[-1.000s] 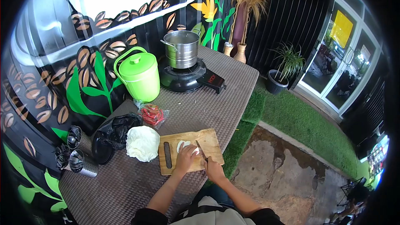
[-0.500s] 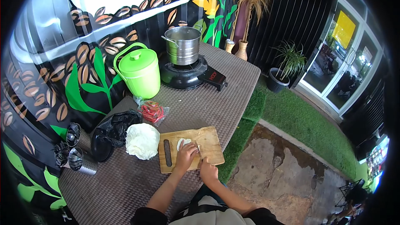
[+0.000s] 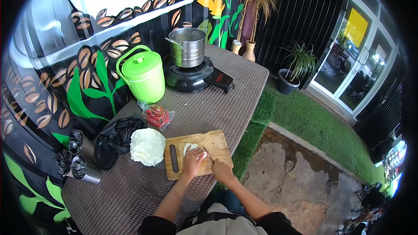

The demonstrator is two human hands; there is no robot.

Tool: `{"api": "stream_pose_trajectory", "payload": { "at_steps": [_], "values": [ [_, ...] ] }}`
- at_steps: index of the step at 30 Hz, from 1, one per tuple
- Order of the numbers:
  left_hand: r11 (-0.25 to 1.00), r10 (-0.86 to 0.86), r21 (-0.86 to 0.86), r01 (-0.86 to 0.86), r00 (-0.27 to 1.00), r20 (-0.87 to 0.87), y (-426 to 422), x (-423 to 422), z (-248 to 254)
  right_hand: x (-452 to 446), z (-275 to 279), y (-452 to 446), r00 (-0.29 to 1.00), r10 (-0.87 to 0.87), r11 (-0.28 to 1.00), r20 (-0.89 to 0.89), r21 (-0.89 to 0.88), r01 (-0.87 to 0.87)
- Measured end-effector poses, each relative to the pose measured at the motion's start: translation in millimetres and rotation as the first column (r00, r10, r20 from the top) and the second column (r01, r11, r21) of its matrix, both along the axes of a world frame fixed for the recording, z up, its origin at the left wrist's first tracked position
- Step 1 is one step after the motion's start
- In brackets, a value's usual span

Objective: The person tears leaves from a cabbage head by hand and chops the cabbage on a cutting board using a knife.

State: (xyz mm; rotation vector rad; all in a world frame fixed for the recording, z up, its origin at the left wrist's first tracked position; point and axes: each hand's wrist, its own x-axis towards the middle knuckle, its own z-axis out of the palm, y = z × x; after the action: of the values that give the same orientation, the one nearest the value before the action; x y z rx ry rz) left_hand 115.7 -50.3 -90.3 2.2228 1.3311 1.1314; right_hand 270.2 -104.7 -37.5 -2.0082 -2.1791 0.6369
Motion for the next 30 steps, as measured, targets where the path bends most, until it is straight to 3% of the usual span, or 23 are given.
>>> {"api": "stream_pose_trajectory", "payload": {
  "at_steps": [3,8,11,13,14,18,20,23,27,30],
  "values": [
    [1.0,0.012,0.024,-0.012,1.0,0.016,0,0,-2,-20,-24,-20,0.989,-0.147,0.989,0.029,0.037,0.146],
    [0.998,0.008,0.066,-0.009,1.0,0.024,-1,-1,-8,-24,-27,-11,0.983,-0.178,0.978,0.035,0.12,0.173],
    [0.996,0.013,0.09,-0.014,1.0,0.003,0,0,-9,-12,-15,12,0.993,-0.065,0.995,0.098,0.084,0.057],
    [0.996,0.024,0.089,-0.025,1.0,0.007,-1,-3,-11,-4,-4,18,0.999,0.036,0.999,0.015,-0.019,-0.036],
    [0.998,0.024,0.054,-0.026,0.999,0.029,-1,-3,-12,-3,-1,17,0.999,0.015,0.997,-0.031,-0.075,-0.017],
    [0.999,0.037,-0.011,-0.037,0.997,0.072,0,-1,-11,-17,-12,-6,0.998,-0.054,0.998,-0.032,-0.029,0.053],
    [0.999,0.03,0.019,-0.032,0.996,0.085,-1,-2,-9,-25,-20,-14,0.982,-0.182,0.983,-0.049,-0.001,0.182],
    [0.999,0.015,0.049,-0.02,0.996,0.089,-1,-3,-11,-30,-36,-11,0.987,-0.154,0.988,0.048,0.027,0.153],
    [0.999,0.04,-0.011,-0.039,0.996,0.084,-2,-2,-10,-18,-28,16,0.996,-0.088,0.993,0.021,0.083,0.086],
    [1.0,0.03,-0.001,-0.03,0.994,0.101,-3,-2,-8,-5,3,23,0.996,-0.021,0.993,-0.082,-0.114,0.011]
  ]
}}
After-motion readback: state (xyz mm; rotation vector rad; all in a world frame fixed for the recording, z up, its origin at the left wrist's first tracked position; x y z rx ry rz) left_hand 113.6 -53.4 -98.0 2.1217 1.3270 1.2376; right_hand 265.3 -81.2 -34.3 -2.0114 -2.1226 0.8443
